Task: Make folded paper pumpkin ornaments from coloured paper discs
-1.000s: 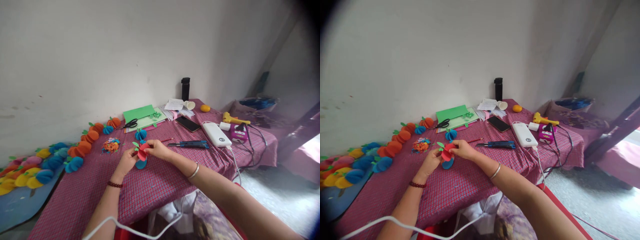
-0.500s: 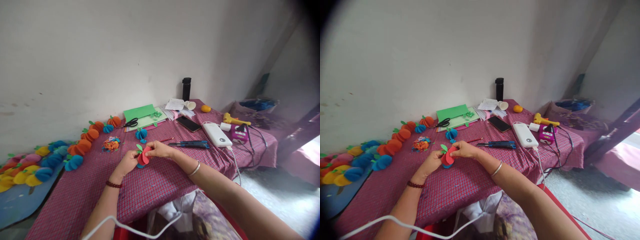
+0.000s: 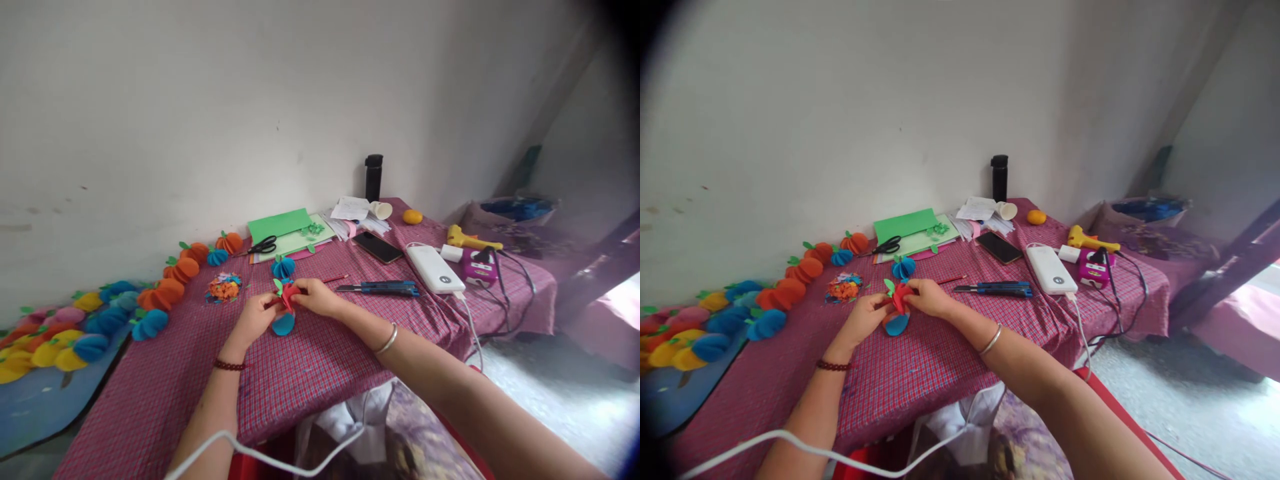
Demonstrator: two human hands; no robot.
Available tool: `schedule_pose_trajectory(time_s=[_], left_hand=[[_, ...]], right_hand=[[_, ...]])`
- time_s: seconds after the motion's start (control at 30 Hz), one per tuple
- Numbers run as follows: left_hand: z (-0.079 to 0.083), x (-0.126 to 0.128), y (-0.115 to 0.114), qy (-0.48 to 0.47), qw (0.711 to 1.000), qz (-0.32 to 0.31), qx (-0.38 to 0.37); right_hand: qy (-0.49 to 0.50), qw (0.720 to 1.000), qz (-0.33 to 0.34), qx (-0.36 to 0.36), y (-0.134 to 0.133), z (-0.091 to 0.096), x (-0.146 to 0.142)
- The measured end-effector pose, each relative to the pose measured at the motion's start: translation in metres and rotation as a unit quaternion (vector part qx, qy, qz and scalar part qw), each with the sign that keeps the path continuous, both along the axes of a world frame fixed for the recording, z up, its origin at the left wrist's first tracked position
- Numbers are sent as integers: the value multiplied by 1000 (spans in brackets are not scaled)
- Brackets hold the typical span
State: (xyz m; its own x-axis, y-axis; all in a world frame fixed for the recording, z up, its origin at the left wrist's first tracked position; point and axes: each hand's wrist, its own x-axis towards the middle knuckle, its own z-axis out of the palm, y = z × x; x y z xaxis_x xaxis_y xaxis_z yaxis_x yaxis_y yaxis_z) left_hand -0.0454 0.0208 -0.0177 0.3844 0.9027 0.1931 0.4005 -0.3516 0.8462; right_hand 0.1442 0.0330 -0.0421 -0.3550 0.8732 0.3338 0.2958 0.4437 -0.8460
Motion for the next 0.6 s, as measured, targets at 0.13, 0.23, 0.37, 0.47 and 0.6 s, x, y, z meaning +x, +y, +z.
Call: schedule_pose_trajectory(time_s=[0.13,0.23,0.37,0.47,0.6], left_hand=[[-9,-6,7,62,995,25,75],[-14,-9,10,97,984,39,141],[-12,-10,9,91,975,51,199],[-9,-11,9,79,969,67,226],[-7,-13,11,65,965,88,238]], right_hand=[[-110,989,-60,84,-5,1,1],[-149,978,-92,114,-8,5,1],[-126,981,-77,126,-12,8,0],[-48,991,-40,115,-14,11,-1],[57,991,-80,88,-12,13,-1]])
